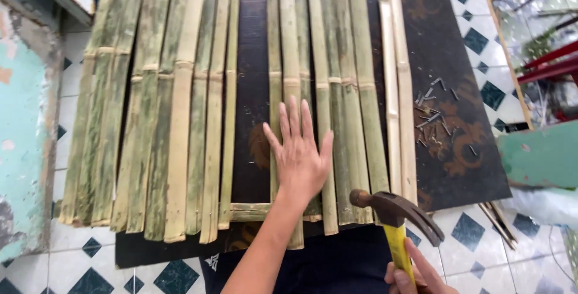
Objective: The person is constructing a bamboo surface by nailing individual bamboo strips onto a wooden frame using a hammer and small nails.
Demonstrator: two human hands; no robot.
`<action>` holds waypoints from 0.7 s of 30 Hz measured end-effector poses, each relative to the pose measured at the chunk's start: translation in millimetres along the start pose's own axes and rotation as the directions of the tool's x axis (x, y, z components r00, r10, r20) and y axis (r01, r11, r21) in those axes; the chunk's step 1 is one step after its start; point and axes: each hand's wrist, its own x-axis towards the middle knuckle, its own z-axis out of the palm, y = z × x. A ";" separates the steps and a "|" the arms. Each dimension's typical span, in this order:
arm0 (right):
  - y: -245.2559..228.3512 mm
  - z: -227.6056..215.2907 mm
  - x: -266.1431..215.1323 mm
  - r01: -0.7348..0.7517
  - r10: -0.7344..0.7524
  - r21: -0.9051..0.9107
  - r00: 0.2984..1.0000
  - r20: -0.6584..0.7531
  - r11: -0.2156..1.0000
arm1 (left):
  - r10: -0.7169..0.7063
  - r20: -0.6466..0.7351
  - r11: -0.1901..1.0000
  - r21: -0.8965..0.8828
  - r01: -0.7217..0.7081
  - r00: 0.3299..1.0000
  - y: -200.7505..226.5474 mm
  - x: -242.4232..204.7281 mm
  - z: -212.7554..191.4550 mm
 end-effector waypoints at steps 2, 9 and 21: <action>9.5 -8.8 6.3 0.085 -0.085 0.003 0.996 -0.025 0.996 | 0.081 0.038 0.994 0.071 -0.084 0.996 2.5 -14.7 -0.9; -38.2 -14.4 17.1 0.079 -0.076 -0.001 0.951 -0.299 0.997 | 0.206 0.198 0.976 -0.111 -0.187 0.958 3.9 -64.9 -33.6; -36.7 -84.8 44.6 0.226 -0.352 -0.340 0.857 -0.375 0.913 | 0.216 -0.249 0.866 -0.397 -0.303 0.944 -4.2 -128.1 -66.5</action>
